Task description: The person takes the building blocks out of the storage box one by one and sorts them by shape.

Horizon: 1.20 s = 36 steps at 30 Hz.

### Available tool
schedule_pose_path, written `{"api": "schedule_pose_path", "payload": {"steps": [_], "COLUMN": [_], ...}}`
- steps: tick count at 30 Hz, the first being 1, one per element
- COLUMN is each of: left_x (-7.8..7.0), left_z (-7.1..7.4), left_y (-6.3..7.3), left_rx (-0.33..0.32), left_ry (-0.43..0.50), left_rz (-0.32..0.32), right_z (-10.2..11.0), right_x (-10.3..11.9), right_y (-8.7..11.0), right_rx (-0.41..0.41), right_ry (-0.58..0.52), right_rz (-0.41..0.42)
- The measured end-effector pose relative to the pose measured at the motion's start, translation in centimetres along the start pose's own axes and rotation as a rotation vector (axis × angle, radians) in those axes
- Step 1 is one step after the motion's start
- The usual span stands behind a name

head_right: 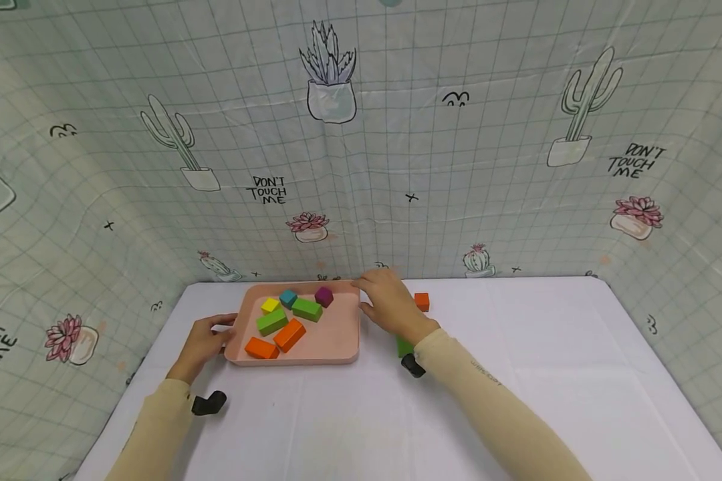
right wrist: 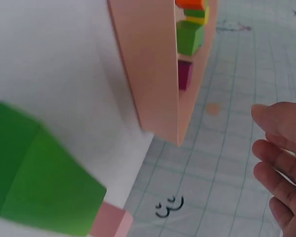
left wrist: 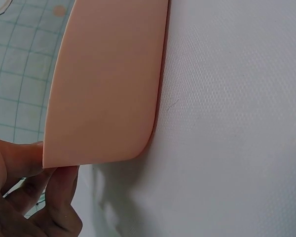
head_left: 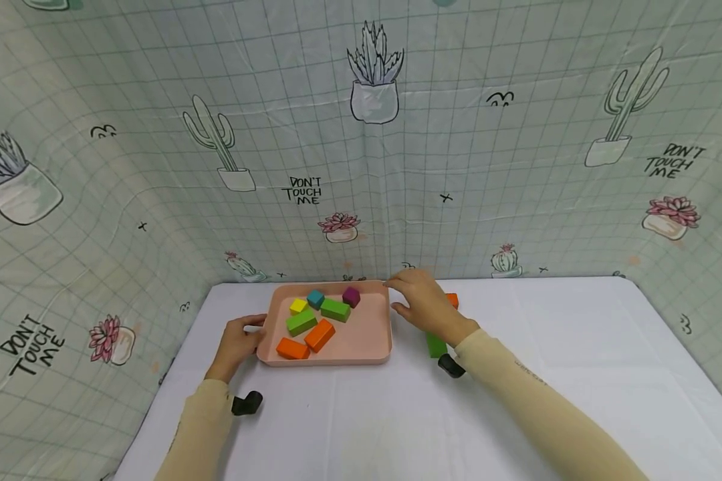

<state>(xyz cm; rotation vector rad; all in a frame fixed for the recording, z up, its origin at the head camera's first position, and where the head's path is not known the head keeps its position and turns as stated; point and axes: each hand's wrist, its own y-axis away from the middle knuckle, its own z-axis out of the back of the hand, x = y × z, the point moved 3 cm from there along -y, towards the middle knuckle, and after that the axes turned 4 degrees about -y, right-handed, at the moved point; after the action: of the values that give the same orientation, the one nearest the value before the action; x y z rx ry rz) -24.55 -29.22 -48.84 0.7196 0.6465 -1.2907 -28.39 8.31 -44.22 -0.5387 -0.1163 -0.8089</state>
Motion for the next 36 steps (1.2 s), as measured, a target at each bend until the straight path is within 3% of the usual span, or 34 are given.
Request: {"api": "schedule_pose_path", "payload": {"steps": [14,22,36], "left_x": [0.1,0.1,0.1], "left_z": [0.0,0.0,-0.1], "left_y": [-0.2,-0.1,0.0], "left_rx": [-0.005,-0.01,-0.028], "left_ry": [-0.012,-0.019,-0.026], "left_rz": [0.002,0.0,-0.014], "right_z": [-3.3,-4.8,-6.5], "right_x": [1.9,2.0,1.8], "right_y": [-3.1,-4.5,-6.3], "right_rx": [0.169,0.193,0.284], "right_ry": [-0.031,-0.009,0.043], "right_rz": [0.021,0.064,0.045]}}
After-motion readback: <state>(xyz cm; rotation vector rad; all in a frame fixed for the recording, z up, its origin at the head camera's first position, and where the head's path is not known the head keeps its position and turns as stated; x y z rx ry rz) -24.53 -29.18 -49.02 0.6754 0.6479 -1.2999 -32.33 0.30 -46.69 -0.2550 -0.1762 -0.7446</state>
